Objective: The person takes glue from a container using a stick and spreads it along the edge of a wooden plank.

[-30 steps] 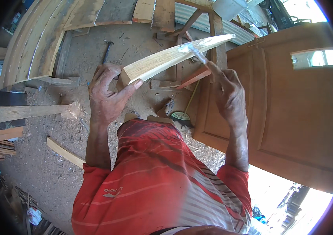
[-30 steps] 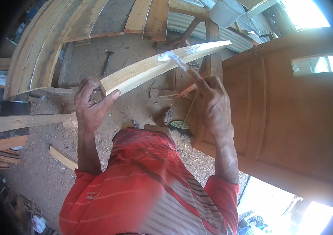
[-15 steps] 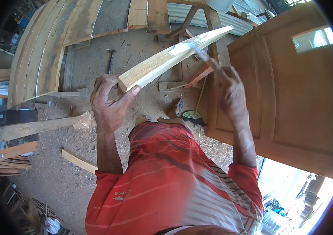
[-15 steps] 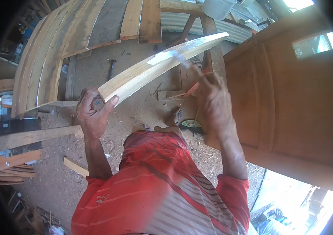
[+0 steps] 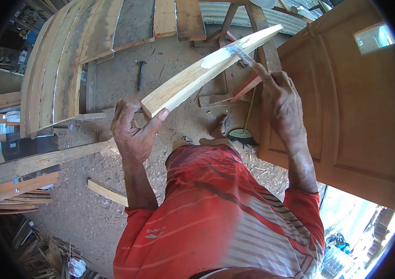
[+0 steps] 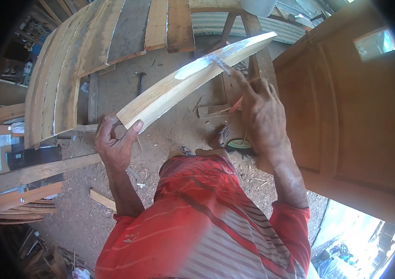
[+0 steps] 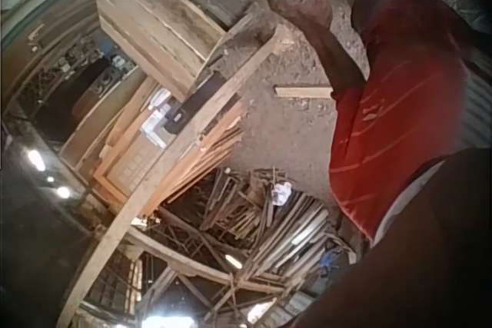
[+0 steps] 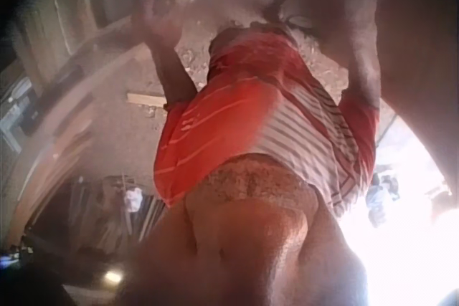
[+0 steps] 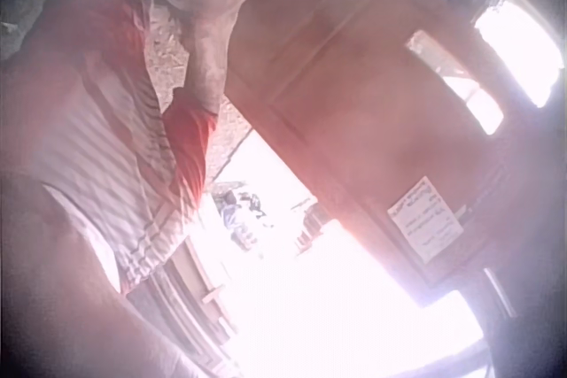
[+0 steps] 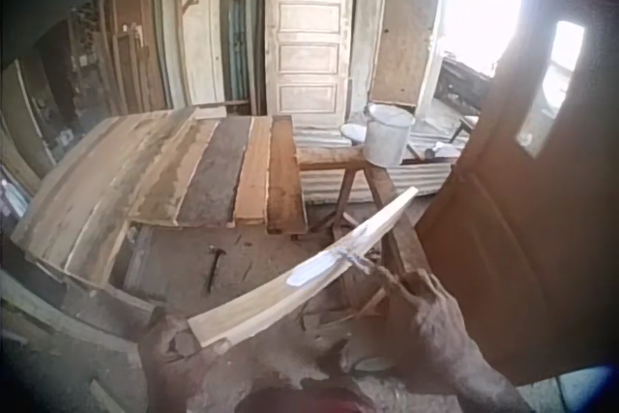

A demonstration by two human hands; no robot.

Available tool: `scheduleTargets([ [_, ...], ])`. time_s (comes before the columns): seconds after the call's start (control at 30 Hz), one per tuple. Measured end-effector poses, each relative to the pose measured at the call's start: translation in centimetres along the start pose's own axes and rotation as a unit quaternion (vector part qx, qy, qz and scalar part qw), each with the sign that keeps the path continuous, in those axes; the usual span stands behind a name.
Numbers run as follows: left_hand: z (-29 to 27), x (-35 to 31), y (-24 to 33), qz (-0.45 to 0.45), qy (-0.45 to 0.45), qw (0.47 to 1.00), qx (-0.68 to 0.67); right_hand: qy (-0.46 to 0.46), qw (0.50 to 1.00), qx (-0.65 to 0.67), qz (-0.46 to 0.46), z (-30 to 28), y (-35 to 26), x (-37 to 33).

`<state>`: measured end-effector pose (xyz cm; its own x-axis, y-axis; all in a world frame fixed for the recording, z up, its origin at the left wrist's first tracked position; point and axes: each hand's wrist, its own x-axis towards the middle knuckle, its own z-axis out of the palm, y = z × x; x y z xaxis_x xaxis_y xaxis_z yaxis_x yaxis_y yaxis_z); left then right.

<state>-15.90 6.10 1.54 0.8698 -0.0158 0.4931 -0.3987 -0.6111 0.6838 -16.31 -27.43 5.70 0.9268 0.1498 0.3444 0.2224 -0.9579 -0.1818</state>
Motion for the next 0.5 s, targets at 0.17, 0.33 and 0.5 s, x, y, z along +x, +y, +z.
scheduleTargets([
  [0.17,0.2,0.3,0.4,-0.006,-0.001,0.999,-0.032,0.009,0.998,0.047,-0.034,-0.2,-1.8,-0.4],
  [0.33,0.1,0.2,0.5,-0.034,-0.006,0.998,-0.057,-0.007,1.0,0.025,0.009,0.9,2.0,0.2],
  [0.5,0.3,0.2,-0.2,-0.003,0.001,0.998,-0.062,-0.014,0.998,0.046,0.046,0.6,2.3,0.3],
])
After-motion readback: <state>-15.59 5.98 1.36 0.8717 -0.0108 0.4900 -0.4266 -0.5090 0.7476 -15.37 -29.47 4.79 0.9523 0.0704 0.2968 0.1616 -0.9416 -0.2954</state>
